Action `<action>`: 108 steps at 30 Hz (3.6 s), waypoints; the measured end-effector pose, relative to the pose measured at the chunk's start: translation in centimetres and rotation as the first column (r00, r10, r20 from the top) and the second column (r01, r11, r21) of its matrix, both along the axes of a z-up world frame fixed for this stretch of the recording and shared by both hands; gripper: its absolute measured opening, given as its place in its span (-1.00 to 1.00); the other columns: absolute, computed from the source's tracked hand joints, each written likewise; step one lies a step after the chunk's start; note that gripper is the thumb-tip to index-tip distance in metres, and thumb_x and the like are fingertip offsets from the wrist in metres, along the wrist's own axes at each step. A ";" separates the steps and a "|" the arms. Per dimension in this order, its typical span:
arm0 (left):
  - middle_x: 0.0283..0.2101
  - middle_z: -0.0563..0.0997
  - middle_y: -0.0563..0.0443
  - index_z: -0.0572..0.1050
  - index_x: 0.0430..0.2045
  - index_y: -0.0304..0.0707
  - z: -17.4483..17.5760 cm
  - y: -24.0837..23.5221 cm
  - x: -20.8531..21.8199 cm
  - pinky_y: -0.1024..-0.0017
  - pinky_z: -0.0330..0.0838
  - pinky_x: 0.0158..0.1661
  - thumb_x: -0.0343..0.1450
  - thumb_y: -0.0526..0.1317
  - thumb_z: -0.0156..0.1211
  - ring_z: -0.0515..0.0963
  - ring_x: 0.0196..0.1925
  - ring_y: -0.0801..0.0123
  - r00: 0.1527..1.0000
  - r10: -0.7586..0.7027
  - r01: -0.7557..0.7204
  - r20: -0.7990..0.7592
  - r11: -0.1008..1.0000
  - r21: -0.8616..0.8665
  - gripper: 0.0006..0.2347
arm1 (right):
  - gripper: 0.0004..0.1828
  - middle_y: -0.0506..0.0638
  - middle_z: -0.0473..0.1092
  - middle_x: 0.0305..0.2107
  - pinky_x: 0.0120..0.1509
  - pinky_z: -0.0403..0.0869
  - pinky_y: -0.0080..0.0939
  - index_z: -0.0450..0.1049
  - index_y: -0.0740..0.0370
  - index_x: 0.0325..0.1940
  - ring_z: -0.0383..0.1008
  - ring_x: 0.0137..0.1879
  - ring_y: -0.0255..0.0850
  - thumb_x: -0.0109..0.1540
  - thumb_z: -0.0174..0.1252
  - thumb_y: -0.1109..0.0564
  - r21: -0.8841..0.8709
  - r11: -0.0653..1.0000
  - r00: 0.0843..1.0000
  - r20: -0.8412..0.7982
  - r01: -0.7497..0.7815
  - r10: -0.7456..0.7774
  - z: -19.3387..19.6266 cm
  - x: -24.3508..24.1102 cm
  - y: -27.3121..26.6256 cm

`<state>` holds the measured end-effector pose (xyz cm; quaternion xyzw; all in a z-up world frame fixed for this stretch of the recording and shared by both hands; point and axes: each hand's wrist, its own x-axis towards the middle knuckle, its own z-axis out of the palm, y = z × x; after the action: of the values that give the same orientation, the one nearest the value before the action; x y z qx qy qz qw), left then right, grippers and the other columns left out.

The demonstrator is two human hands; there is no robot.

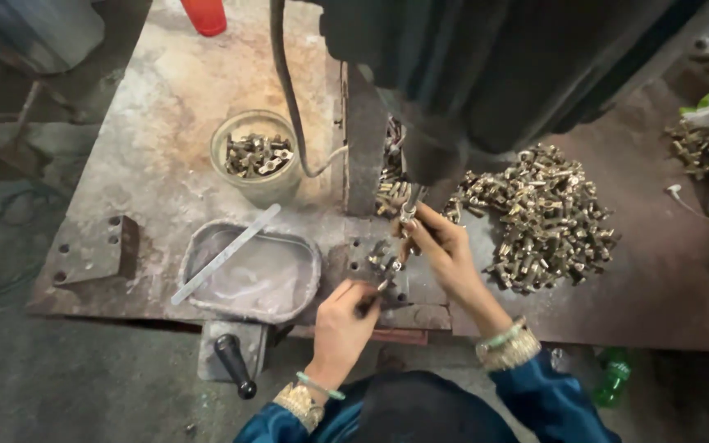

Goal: The person picks small brass fittings from a pile and a container, places one into a fixture under a bench press, and operates the press to form or assemble the part, then sets the finished piece aside and repeats with the next piece.

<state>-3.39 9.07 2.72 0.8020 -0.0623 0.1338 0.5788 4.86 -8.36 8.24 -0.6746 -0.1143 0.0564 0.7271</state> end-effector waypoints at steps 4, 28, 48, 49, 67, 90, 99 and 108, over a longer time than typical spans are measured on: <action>-0.27 0.61 -0.10 0.58 -0.36 -0.31 -0.6 -0.8 1.0 0.29 0.54 -0.28 0.25 -0.40 0.36 0.66 -0.29 0.07 0.997 0.040 -0.048 0.066 0.991 0.125 -0.85 | -0.63 -0.05 0.47 -0.20 -0.22 0.49 -0.35 0.42 0.36 0.31 0.45 -0.29 -0.39 0.43 0.01 0.21 -0.022 1.000 0.999 0.050 0.018 -0.017 0.2 0.1 0.0; -0.16 0.69 -0.01 0.55 -0.02 -0.39 1.4 -0.2 2.2 0.51 0.57 -0.17 0.37 -0.35 0.30 0.65 -0.15 0.47 0.921 0.049 -0.284 -0.386 0.761 -0.583 -0.71 | -0.58 -0.05 0.50 -0.21 -0.16 0.48 -0.35 0.41 0.33 0.35 0.47 -0.29 -0.37 0.41 0.02 0.18 0.087 0.995 0.998 -0.025 -0.051 0.053 -0.8 0.8 -0.5; -0.26 0.68 -0.17 0.67 -0.18 -0.22 3.9 1.1 4.4 0.20 0.52 -0.25 0.37 -0.31 0.36 0.67 -0.23 0.00 0.990 0.058 -0.104 0.131 0.918 0.382 -0.83 | -0.61 0.06 0.57 -0.06 0.05 0.50 -0.30 0.42 0.37 0.30 0.51 -0.03 -0.30 0.39 0.12 0.20 -0.268 0.963 0.998 -0.055 -0.034 0.020 -6.4 -0.4 -3.8; -0.26 0.68 -0.15 0.65 -0.19 -0.24 3.6 1.1 4.7 0.25 0.54 -0.25 0.36 -0.30 0.37 0.69 -0.24 0.07 0.997 -0.004 -0.019 0.080 0.961 0.277 -0.83 | -0.61 0.08 0.59 -0.11 -0.01 0.53 -0.28 0.46 0.26 0.27 0.57 -0.12 -0.30 0.34 0.16 0.19 -0.468 0.883 1.000 -0.007 -0.026 0.026 -4.8 -1.1 -3.3; -0.12 0.60 -0.13 0.56 -0.13 -0.25 7.1 0.9 4.3 0.26 0.51 -0.12 0.26 -0.24 0.45 0.62 -0.15 0.06 0.991 -0.019 -0.015 0.134 0.969 0.245 -0.67 | -0.60 0.20 0.57 -0.15 -0.02 0.52 -0.11 0.27 0.18 0.23 0.62 -0.01 -0.03 0.33 0.13 0.15 -0.650 0.758 0.998 0.063 0.052 -0.015 -2.3 -2.9 -0.6; 0.03 0.61 -0.28 0.40 0.13 -0.44 -17.6 -18.5 12.3 0.13 0.47 -0.06 0.48 -0.20 0.07 0.61 0.13 0.13 0.967 -0.204 -0.033 0.150 0.485 0.874 -0.65 | -0.60 -0.04 0.60 -0.14 0.27 0.31 -0.42 0.45 0.42 0.28 0.55 -0.14 -0.39 0.37 0.15 0.21 -0.284 0.954 0.969 0.248 0.094 -0.022 -3.0 1.7 -1.4; 0.14 0.54 -0.26 0.40 0.16 -0.35 -4.5 -13.1 7.5 0.20 0.44 0.08 0.42 -0.26 0.16 0.54 0.20 0.00 0.923 0.383 -0.383 0.029 0.915 0.125 -0.61 | -0.58 -0.07 0.57 -0.16 -0.13 0.53 -0.41 0.41 0.35 0.29 0.51 -0.22 -0.44 0.37 0.14 0.15 -0.157 0.986 0.998 0.028 -0.048 0.053 0.7 1.8 -1.8; -0.08 0.62 -0.08 0.55 -0.16 -0.24 2.2 -0.5 0.2 0.16 0.42 0.05 0.26 -0.44 0.20 0.58 0.04 0.06 0.916 -0.198 -0.046 0.350 0.813 0.581 -0.72 | -0.64 -0.10 0.56 -0.19 -0.16 0.51 -0.39 0.48 0.22 0.26 0.49 -0.25 -0.45 0.39 0.08 0.14 -0.189 0.833 0.854 -0.147 -0.520 0.500 5.9 5.3 -3.8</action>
<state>-3.16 8.53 4.89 0.8923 -0.2479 0.2436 0.2883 10.16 -12.11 14.12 -0.6932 -0.2497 0.2914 0.6101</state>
